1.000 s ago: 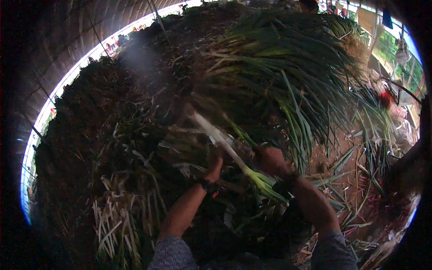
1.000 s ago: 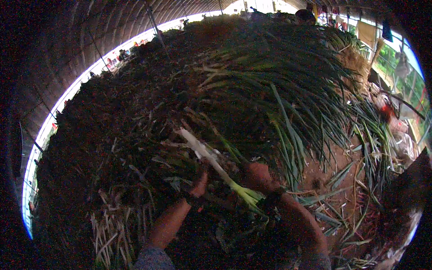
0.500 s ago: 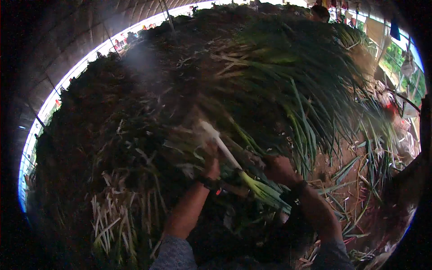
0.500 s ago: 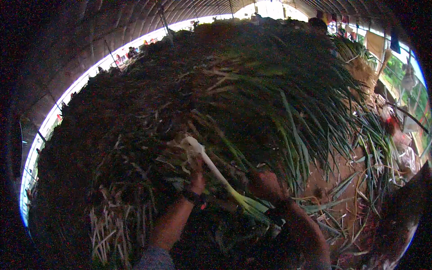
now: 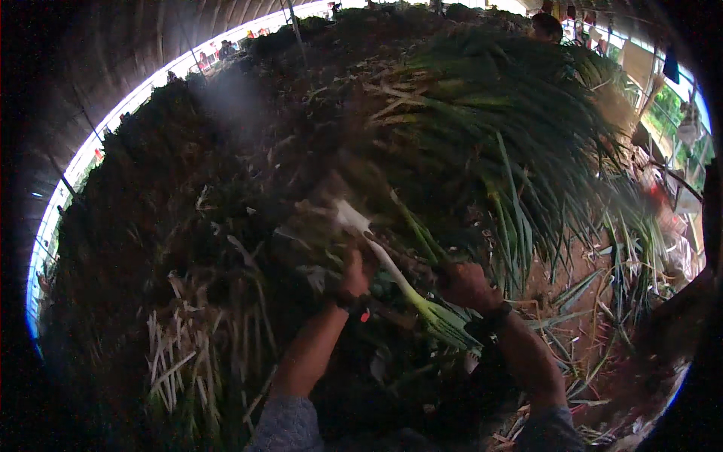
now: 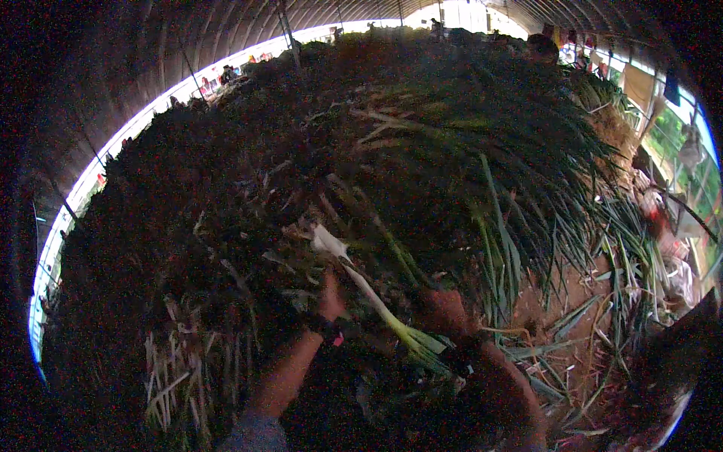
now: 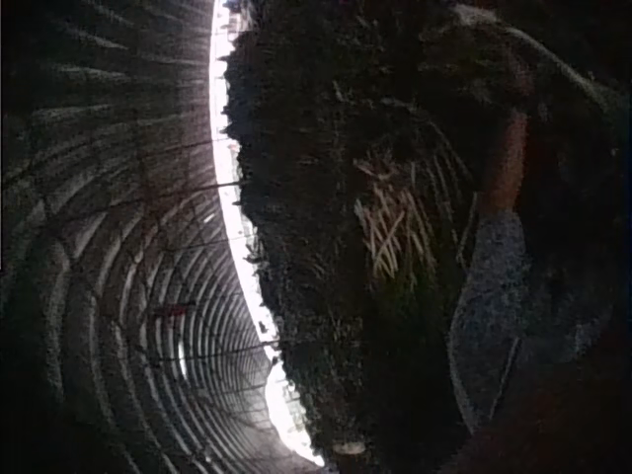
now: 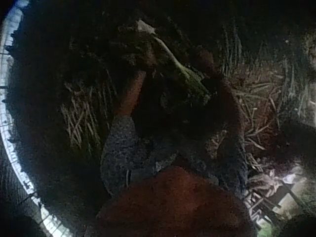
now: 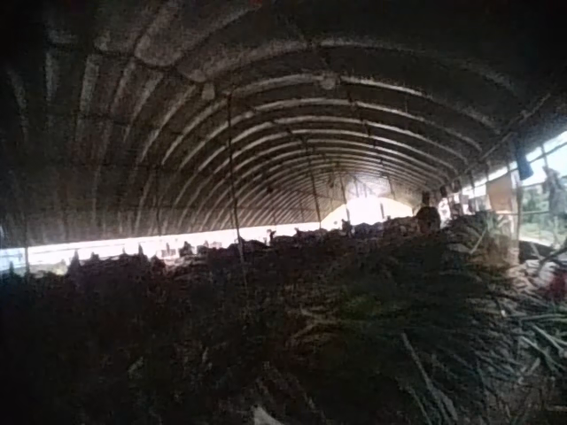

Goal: Peeling and trimming green stalks, likely scallions or leeks, using a small knife in an agricultural setting.

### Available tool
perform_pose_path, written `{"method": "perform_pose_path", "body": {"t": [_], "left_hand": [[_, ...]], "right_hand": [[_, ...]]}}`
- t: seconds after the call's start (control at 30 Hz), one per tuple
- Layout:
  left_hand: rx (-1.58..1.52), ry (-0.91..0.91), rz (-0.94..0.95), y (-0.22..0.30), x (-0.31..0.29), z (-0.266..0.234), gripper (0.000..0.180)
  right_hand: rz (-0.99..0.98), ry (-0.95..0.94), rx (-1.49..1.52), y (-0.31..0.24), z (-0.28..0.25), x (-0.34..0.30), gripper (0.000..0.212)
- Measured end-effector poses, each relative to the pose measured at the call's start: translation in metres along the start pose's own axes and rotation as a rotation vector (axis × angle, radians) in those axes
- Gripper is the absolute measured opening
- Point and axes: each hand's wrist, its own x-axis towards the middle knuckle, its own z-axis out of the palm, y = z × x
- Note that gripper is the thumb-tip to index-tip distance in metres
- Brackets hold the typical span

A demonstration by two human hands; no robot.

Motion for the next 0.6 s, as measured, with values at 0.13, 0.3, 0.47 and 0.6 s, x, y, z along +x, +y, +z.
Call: {"method": "perform_pose_path", "body": {"t": [0.13, 0.3, 0.47, 0.6], "left_hand": [[0.027, 0.026, -0.004, 0.016, 0.012, 0.005, 0.042], [0.202, -0.1, 0.019, 0.019, 0.007, 0.012, 0.044], [0.221, 0.02, -0.064, 0.024, -0.016, 0.057, 0.022], [0.391, 0.05, -0.093, 0.029, -0.019, 0.064, 0.022]], "right_hand": [[0.042, -0.093, -0.032, -0.004, -0.008, -0.002, 0.02], [0.051, -0.011, -0.042, 0.004, -0.003, -0.002, 0.019], [0.019, 0.052, -0.001, 0.017, 0.007, -0.001, 0.022], [-0.008, 0.114, 0.031, 0.006, 0.003, 0.004, 0.024]]}}
